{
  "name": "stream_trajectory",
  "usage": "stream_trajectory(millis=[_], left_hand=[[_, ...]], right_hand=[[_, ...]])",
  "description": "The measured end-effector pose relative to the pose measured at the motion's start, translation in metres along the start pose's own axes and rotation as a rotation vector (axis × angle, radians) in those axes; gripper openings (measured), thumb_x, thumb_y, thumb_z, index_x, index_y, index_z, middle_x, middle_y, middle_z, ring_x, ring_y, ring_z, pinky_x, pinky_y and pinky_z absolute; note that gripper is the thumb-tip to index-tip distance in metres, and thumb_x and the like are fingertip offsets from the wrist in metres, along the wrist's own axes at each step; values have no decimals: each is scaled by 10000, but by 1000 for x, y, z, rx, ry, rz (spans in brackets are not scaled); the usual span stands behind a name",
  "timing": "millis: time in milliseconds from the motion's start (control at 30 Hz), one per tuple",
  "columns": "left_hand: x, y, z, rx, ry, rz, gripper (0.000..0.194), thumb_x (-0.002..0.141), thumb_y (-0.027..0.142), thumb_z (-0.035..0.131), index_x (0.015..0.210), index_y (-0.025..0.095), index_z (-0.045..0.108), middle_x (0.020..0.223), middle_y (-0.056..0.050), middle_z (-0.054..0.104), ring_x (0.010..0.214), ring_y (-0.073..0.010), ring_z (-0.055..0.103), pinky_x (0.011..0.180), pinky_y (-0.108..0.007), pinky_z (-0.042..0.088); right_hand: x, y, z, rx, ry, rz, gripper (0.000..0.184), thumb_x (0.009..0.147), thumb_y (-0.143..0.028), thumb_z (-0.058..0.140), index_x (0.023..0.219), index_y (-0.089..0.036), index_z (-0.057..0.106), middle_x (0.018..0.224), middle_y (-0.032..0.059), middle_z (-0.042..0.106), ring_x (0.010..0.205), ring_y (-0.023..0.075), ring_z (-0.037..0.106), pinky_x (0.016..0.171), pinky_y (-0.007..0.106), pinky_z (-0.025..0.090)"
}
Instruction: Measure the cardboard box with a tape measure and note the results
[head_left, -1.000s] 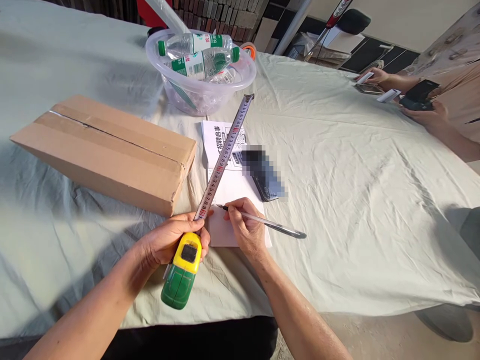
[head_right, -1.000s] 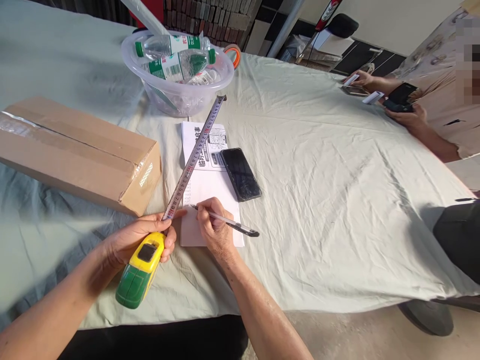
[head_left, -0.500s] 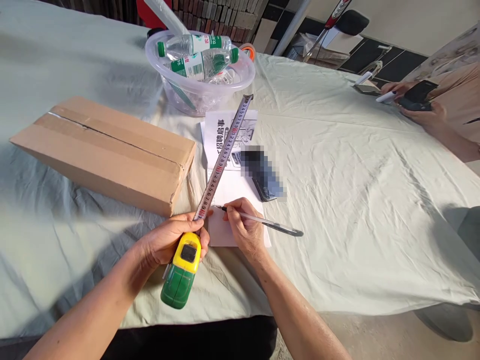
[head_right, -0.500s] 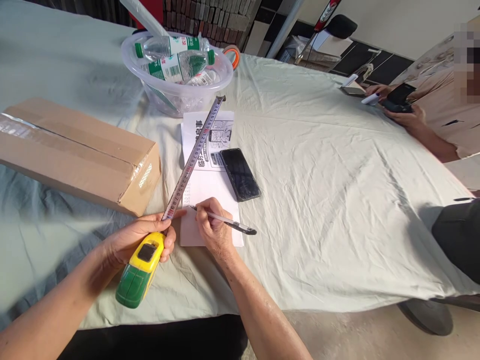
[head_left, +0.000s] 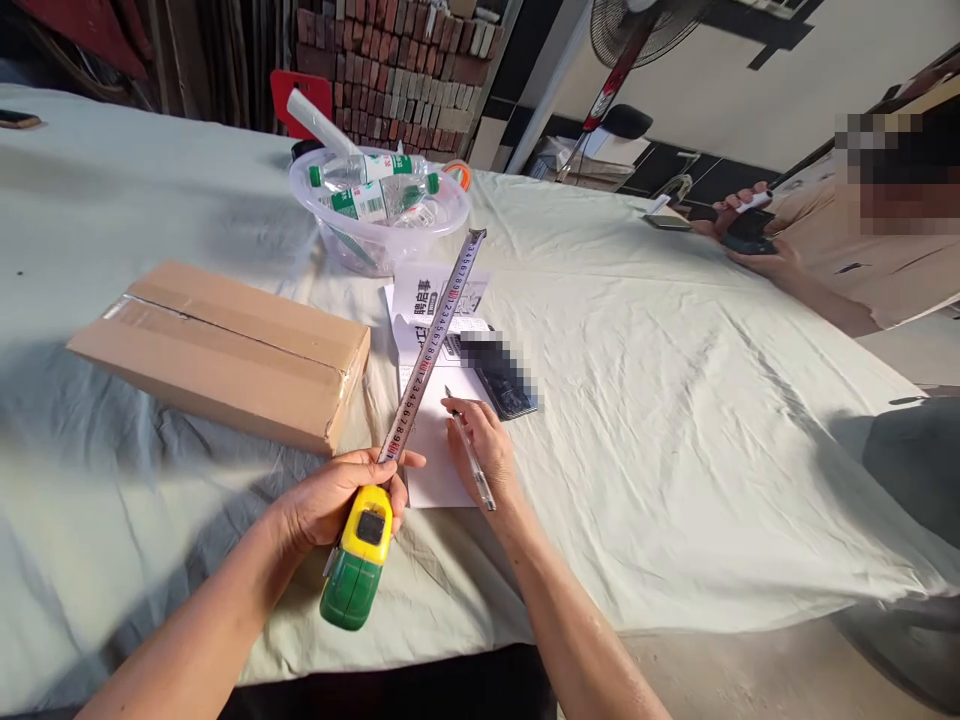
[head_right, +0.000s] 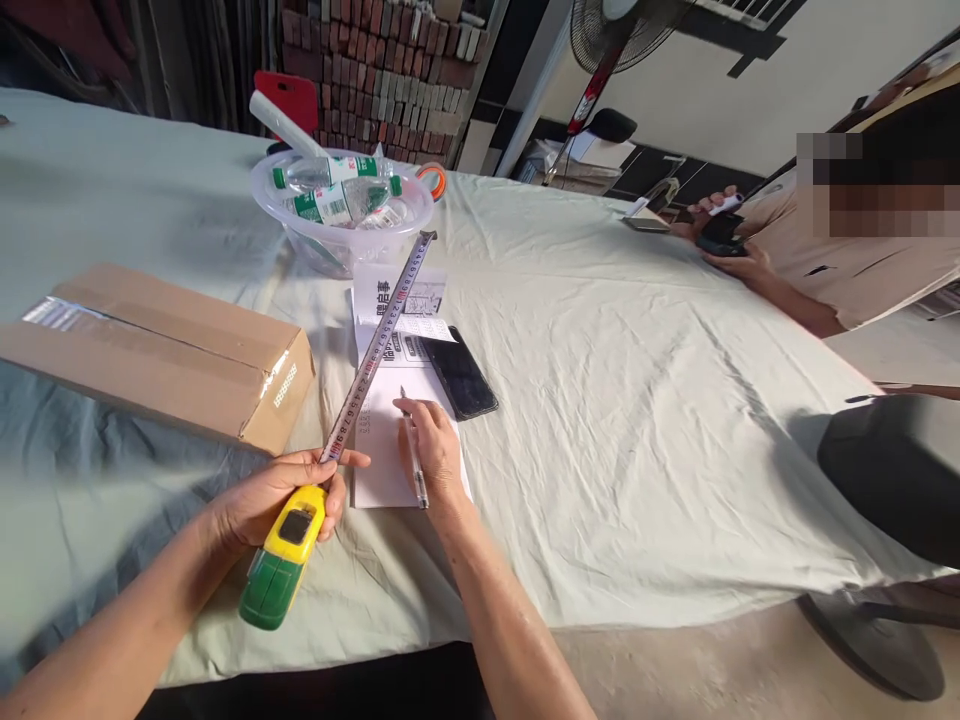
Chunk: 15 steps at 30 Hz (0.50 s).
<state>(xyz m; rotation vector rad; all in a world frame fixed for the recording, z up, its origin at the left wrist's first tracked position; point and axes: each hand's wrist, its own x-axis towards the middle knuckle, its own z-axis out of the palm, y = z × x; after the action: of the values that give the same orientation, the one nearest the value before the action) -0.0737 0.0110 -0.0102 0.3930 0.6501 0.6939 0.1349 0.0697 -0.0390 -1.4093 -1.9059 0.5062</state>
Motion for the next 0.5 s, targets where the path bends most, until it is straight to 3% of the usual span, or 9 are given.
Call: stream_trajectory(millis=[100,267,367,500], left_hand=[[-1,0,0,13,-7,23,279,892,261,575,1127,120,631,668,-68,641,559,-171,605,543,-257,461],[-2,-1,0,10,-29,47,284,871,249,610,1124,125,640,659,-60,635,552,-166,596,546,-258,457],[-3,-3,-1,27,-26,71,245,862,262,619,1059,121,656,647,-50,621,539,-159,587,529,-254,456],[-7,-7,0,68,-4,116,172,860,298,616,905,137,657,604,-36,598,501,-143,564,520,-249,447]], right_hand=[[2,14,-4,-101,-6,-85,427,845,-123,447,1192,-284,639,1153,62,653,1045,249,602,893,408,494],[6,23,-6,-311,25,-142,588,766,-8,402,1258,-259,603,1195,92,643,1035,272,593,892,459,503],[8,20,-7,-295,57,-146,552,797,-25,395,1271,-232,587,1186,112,643,1034,271,608,889,464,516],[8,12,-7,-216,77,-182,420,892,-179,440,1294,-217,554,1193,137,632,1075,296,609,900,494,519]])
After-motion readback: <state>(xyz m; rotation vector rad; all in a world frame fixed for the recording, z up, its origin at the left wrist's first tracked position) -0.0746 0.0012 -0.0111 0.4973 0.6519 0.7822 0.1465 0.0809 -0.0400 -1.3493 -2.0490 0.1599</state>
